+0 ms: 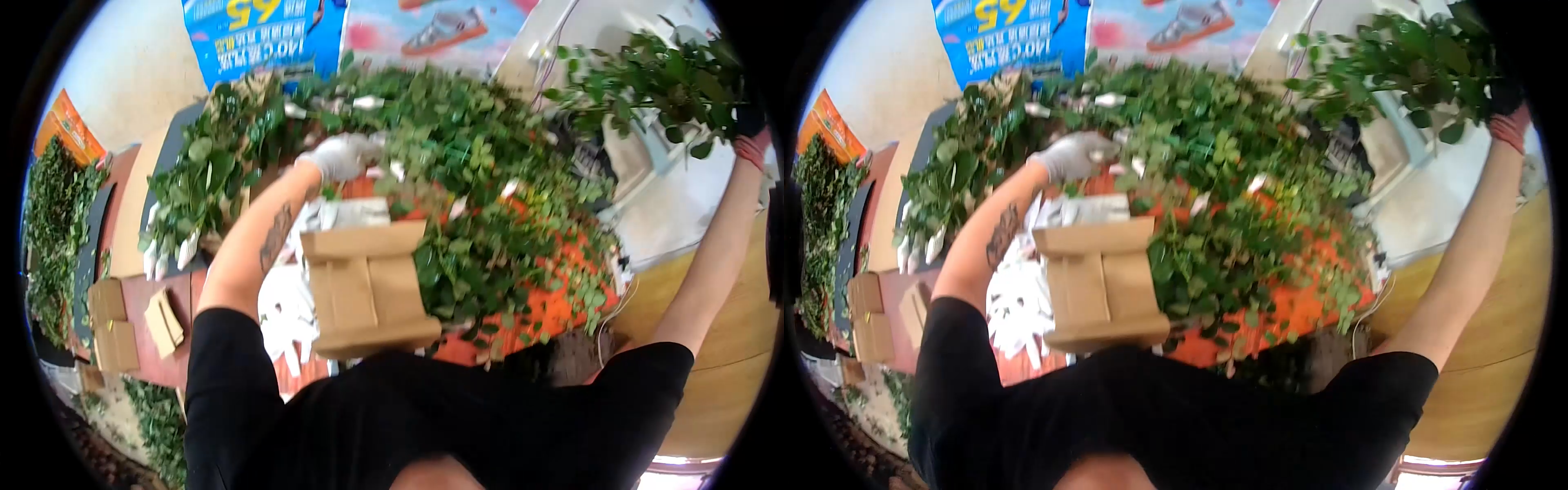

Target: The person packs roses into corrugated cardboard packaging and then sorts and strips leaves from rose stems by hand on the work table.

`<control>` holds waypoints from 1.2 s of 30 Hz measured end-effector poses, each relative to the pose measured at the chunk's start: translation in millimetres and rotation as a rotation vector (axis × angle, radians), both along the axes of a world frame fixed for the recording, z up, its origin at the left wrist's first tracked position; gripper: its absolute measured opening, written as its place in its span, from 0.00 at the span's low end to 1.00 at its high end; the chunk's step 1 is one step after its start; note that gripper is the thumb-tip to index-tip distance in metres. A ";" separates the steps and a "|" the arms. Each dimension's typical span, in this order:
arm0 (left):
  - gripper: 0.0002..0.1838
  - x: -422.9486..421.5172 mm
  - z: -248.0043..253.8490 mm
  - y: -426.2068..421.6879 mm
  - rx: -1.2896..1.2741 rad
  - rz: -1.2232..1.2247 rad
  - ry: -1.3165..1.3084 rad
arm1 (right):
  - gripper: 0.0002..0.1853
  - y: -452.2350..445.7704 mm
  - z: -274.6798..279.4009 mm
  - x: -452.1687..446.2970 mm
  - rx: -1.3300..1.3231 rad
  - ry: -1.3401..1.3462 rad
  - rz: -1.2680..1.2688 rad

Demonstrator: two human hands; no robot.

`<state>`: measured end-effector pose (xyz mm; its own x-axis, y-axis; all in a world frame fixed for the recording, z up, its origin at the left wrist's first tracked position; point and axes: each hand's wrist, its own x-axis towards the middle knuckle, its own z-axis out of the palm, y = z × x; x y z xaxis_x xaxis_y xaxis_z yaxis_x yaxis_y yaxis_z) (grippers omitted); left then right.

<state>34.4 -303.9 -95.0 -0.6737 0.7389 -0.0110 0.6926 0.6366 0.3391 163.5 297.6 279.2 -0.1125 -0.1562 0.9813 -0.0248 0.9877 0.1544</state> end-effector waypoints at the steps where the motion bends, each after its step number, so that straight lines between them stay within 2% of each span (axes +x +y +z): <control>1: 0.25 -16.0 -35.0 -7.0 0.114 0.046 0.159 | 0.24 0.2 -26.3 10.5 -0.074 -0.042 0.039; 2: 0.28 -18.6 -32.6 -5.0 0.109 -0.016 0.183 | 0.24 4.1 -48.6 16.5 -0.147 -0.082 0.063; 5: 0.29 -13.6 -24.1 16.1 0.055 -0.040 0.330 | 0.24 24.9 -108.9 38.1 -0.334 -0.166 0.108; 7: 0.29 -33.2 -39.4 37.2 -0.014 -0.217 0.414 | 0.24 37.0 -139.6 51.0 -0.428 -0.195 0.135; 9: 0.29 -51.0 -55.4 62.9 -0.174 -0.266 0.387 | 0.23 48.7 -166.8 63.0 -0.511 -0.209 0.165; 12: 0.28 -69.4 -74.0 89.0 -0.275 -0.286 0.411 | 0.23 67.3 -193.2 80.7 -0.613 -0.209 0.196; 14: 0.27 -75.7 -79.4 109.0 -0.391 -0.203 0.360 | 0.23 78.8 -205.2 96.2 -0.666 -0.195 0.208; 17: 0.26 -90.7 -105.7 117.5 -0.474 -0.311 0.407 | 0.23 98.4 -213.8 113.7 -0.716 -0.168 0.206; 18: 0.26 -91.3 -108.7 118.4 -0.544 -0.345 0.519 | 0.23 104.3 -209.6 122.2 -0.716 -0.145 0.199; 19: 0.24 -103.9 -123.9 115.2 -0.411 -0.403 0.545 | 0.22 107.0 -203.1 137.0 -0.703 -0.113 0.197; 20: 0.20 -87.2 -92.7 119.0 -0.380 -0.400 0.516 | 0.22 109.9 -198.0 148.9 -0.691 -0.081 0.201; 22: 0.14 -99.3 -92.2 122.5 -0.017 -0.499 0.635 | 0.22 117.2 -188.8 168.8 -0.683 -0.029 0.236; 24: 0.12 -98.9 -71.4 123.5 0.099 -0.500 0.623 | 0.22 125.4 -178.6 178.2 -0.676 0.006 0.306; 26: 0.10 -87.9 -23.1 128.3 -0.049 -0.378 0.434 | 0.22 133.2 -169.5 187.5 -0.659 0.015 0.379; 28: 0.09 -96.4 -2.0 119.6 0.031 -0.314 0.454 | 0.22 141.0 -160.2 193.1 -0.630 0.020 0.515; 30: 0.09 -125.6 -3.6 108.8 0.074 -0.118 0.381 | 0.21 129.0 -146.2 192.4 -0.812 0.142 0.946; 31: 0.11 -125.1 7.8 110.3 0.020 -0.016 0.364 | 0.22 135.2 -141.8 196.8 -0.749 -0.192 1.456; 32: 0.14 -120.7 20.0 105.2 -0.041 0.093 0.334 | 0.22 130.2 -139.7 198.9 -0.728 -0.190 1.452; 33: 0.27 -123.0 29.7 103.0 -0.316 0.217 0.168 | 0.22 123.9 -139.3 196.8 -0.763 -0.179 1.412; 34: 0.39 -111.8 37.1 99.9 -0.412 0.313 0.131 | 0.22 115.2 -134.3 191.3 -0.794 -0.169 1.374; 35: 0.41 -104.8 43.4 95.9 -0.382 0.352 0.092 | 0.22 108.4 -127.9 185.0 -0.767 -0.177 1.379; 36: 0.42 -96.1 48.8 88.5 -0.352 0.393 0.050 | 0.23 99.4 -122.1 178.6 -0.821 -0.027 1.303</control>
